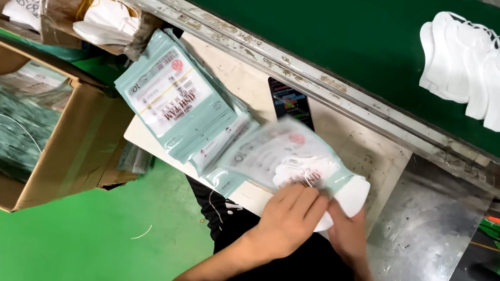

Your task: The person gathers several white face masks into a stack and inserts them into a plastic packaging bag on a workbench next to a conveyor belt.

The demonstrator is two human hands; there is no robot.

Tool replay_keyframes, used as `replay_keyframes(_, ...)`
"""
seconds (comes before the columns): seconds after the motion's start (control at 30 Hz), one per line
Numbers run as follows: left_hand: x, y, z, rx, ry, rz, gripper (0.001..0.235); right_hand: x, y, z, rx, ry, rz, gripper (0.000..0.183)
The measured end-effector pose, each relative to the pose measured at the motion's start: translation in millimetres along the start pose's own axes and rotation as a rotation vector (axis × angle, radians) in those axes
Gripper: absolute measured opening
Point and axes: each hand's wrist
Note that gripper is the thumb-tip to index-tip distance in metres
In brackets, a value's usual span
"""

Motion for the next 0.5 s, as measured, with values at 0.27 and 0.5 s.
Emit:
replay_keyframes(0.27,9,21,-1,-0.101,0.028,0.116,0.030,-1,-55,-74,-0.322,0.153,-0.050,0.070)
replay_keyframes(0.5,0,-11,4,-0.113,-0.163,-0.069,0.024,14,19,14,0.361,-0.151,-0.023,0.052)
Point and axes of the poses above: each hand's wrist, its own x-axis towards the middle knuckle, its own y-axis out of the back of the hand, z = x × y, and after that the axes turned 5 degrees about -z, right-handed
